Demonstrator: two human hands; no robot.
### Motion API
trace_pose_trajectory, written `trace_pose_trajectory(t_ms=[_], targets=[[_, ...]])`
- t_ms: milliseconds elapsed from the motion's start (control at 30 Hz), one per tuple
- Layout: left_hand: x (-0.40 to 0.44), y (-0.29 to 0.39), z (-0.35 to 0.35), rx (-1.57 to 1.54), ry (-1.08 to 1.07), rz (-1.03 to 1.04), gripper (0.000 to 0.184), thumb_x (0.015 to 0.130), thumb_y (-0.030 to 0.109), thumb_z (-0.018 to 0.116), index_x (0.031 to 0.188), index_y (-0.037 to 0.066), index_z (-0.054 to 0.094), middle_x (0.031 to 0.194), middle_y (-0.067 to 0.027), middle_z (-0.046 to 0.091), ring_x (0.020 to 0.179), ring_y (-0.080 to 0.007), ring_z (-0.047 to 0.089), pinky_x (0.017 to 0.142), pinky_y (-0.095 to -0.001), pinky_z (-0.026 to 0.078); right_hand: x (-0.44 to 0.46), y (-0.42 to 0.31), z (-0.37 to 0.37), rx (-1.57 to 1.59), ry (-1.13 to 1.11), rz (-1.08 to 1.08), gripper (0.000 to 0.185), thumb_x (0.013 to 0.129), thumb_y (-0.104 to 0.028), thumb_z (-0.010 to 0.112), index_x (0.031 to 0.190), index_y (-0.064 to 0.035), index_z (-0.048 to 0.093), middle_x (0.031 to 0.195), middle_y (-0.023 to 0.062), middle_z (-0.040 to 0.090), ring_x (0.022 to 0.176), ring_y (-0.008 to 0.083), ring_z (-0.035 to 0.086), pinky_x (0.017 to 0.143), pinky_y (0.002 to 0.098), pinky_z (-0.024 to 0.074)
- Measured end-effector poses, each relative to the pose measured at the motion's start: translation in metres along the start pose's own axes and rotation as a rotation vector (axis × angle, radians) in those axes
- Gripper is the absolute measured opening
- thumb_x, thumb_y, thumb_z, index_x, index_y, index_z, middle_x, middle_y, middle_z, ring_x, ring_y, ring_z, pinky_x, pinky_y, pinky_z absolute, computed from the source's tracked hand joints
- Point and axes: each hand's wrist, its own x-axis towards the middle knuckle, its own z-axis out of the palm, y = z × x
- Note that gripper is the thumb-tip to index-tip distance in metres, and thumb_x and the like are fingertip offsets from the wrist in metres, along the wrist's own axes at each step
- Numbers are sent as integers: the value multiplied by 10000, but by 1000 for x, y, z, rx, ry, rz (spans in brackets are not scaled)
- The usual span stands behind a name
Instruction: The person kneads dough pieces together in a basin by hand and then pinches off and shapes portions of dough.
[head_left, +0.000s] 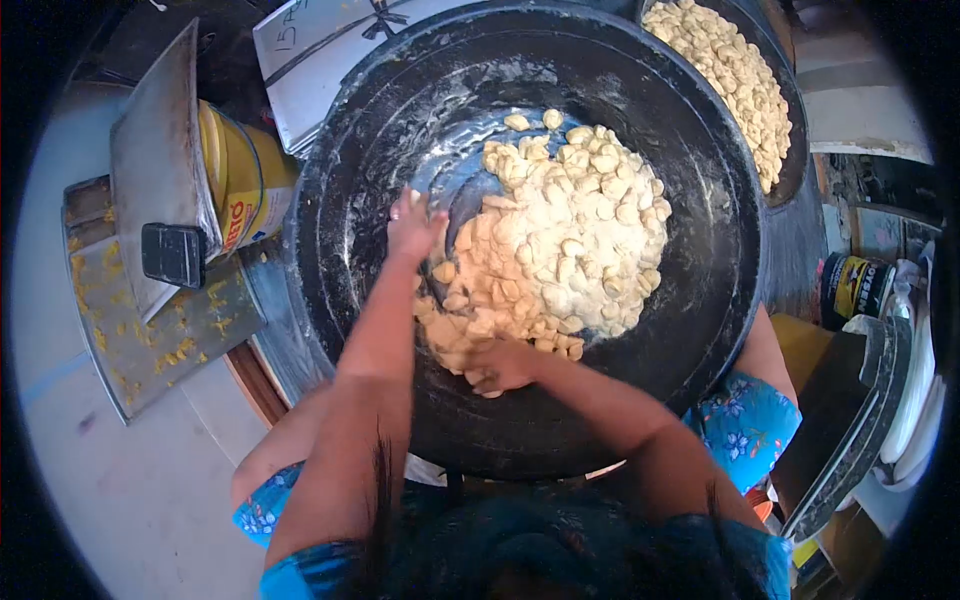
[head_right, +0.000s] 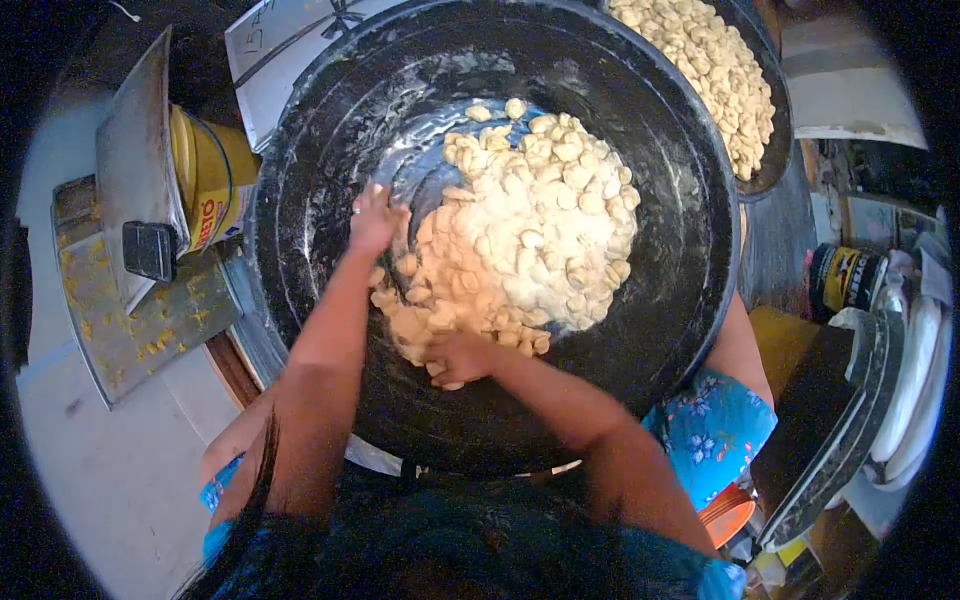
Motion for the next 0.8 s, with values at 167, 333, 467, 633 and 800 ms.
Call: trace_pose_trajectory(t_ms=[167, 333, 467, 633, 800], targets=[[-126, 86, 68, 126, -142, -176, 725, 829, 520, 516, 1407, 126, 323, 1504, -134, 156, 1365, -381, 165, 1067, -482, 244, -138, 75, -39, 477, 40, 878, 600, 804, -576, 585, 1062, -37, 641, 992, 121, 636, 872, 225, 614, 788, 341, 482], [-151, 89, -18, -101, -654, -109, 602, 816, 520, 551, 1220, 76, 527, 1254, -164, 476, 1168, -377, 452, 923, -472, 409, -94, 91, 34, 1299, 240, 1079, 849, 769, -671, 556, 1352, -73, 402, 1315, 175, 459, 1118, 327, 499, 960, 440, 381], [-92, 7, -25, -84, -160, -248, 590, 821, 524, 553, 1111, 12, 600, 1127, -184, 564, 1121, -386, 489, 902, -452, 428, 18, 16, 59, 1697, 451, 567, 821, 831, -631, 505, 1441, -135, 269, 1437, 134, 319, 1276, 312, 331, 1024, 464, 308], [-55, -38, 76, -591, -694, -591, 572, 851, 505, 543, 1195, 48, 574, 1144, -155, 619, 1015, -289, 603, 872, -382, 461, -22, 5, 0, 1576, 147, 311, 835, 830, -651, 483, 1422, -96, 288, 1436, 165, 322, 1222, 339, 438, 955, 471, 412], [-146, 58, 23, -1138, -914, -730, 610, 846, 511, 550, 1251, 56, 523, 1179, -141, 598, 1024, -268, 597, 875, -377, 468, -114, 80, 36, 1410, 171, 1094, 887, 825, -669, 467, 1379, 8, 321, 1393, 192, 374, 1158, 339, 497, 948, 466, 424]])
